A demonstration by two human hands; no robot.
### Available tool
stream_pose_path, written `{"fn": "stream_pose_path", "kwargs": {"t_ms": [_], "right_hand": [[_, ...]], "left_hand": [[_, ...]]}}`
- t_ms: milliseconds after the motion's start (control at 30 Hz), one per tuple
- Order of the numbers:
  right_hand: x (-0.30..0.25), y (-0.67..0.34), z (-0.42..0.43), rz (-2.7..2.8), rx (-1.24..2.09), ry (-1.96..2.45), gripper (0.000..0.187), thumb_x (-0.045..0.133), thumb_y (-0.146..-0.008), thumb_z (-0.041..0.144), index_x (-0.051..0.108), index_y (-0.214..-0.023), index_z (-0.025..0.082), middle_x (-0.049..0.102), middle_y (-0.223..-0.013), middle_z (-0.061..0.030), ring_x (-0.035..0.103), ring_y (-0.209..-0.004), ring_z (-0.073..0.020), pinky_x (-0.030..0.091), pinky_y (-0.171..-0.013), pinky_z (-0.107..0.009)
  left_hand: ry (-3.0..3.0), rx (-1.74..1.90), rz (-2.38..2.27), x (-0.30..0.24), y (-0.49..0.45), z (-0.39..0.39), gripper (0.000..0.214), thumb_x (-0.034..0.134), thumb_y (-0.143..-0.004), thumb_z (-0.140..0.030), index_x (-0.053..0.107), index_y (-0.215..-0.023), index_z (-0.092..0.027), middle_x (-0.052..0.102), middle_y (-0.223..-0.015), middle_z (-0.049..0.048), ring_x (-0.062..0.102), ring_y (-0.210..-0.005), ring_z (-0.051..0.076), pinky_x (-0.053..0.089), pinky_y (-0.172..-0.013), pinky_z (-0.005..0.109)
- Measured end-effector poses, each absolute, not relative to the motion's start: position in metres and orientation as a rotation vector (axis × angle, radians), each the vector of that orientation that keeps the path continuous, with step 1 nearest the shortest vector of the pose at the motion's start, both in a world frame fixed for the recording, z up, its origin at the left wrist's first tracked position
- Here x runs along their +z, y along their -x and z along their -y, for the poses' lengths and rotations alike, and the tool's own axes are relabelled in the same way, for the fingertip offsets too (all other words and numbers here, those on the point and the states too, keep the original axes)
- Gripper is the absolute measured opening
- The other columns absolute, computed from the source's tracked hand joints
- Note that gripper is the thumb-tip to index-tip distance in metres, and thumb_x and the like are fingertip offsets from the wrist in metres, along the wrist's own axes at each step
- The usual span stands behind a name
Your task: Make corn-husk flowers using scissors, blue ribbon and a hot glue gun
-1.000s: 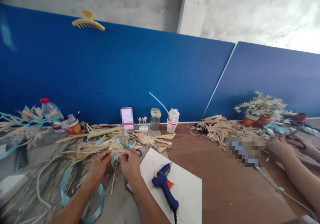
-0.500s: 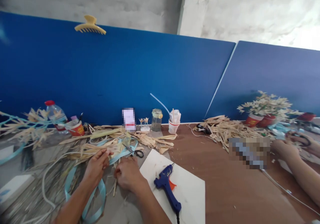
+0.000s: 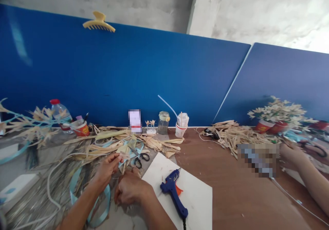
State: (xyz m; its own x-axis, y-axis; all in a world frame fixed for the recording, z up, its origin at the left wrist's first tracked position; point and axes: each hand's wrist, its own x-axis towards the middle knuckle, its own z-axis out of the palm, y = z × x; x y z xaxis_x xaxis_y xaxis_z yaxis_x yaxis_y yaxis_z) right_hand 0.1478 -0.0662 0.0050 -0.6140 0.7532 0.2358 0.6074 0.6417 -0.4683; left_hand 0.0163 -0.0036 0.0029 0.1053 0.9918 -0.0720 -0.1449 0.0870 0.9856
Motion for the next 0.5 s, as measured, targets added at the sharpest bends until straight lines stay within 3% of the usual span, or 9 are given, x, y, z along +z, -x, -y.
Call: {"fn": "stream_pose_path", "kwargs": {"t_ms": [267,367,433,500], "right_hand": [[0.015,-0.157,0.062,2.397,0.733,1.005,0.029,0.056,-0.068,0.007,0.076,-0.067,0.027,0.073,-0.062,0.0056,0.065,-0.066,-0.0124,0.037,-0.087,-0.029],[0.025,-0.167,0.056,2.258,0.88,0.979,0.027,0.054,-0.074,0.011,0.077,-0.072,0.027,0.073,-0.067,0.0051,0.065,-0.068,-0.0118,0.043,-0.074,-0.021],[0.028,-0.175,0.051,2.046,0.846,1.133,0.026,0.054,-0.077,0.014,0.076,-0.076,0.026,0.073,-0.072,0.003,0.065,-0.071,-0.0127,0.044,-0.069,-0.019],[0.028,-0.183,0.045,1.778,0.646,1.388,0.024,0.054,-0.078,0.013,0.076,-0.08,0.024,0.073,-0.08,-0.0004,0.064,-0.078,-0.0149,0.045,-0.074,-0.022]], "left_hand": [[-1.102,1.105,-1.138,0.012,-0.019,0.007,0.041,0.07,-0.054,-0.052,0.061,-0.07,-0.015,0.053,-0.052,-0.0066,0.024,-0.036,0.004,0.017,-0.04,0.021],[-1.088,1.098,-1.153,0.016,-0.019,0.009,0.04,0.07,-0.053,-0.053,0.059,-0.065,-0.016,0.045,-0.045,-0.0093,0.023,-0.036,0.004,0.016,-0.04,0.021],[-1.067,1.121,-1.158,0.016,-0.018,0.009,0.04,0.07,-0.053,-0.052,0.058,-0.065,-0.016,0.043,-0.044,-0.0101,0.024,-0.036,0.004,0.017,-0.039,0.021],[-1.036,1.153,-1.166,0.015,-0.018,0.009,0.04,0.071,-0.054,-0.053,0.057,-0.064,-0.017,0.042,-0.043,-0.0102,0.025,-0.036,0.004,0.017,-0.039,0.02]]}}
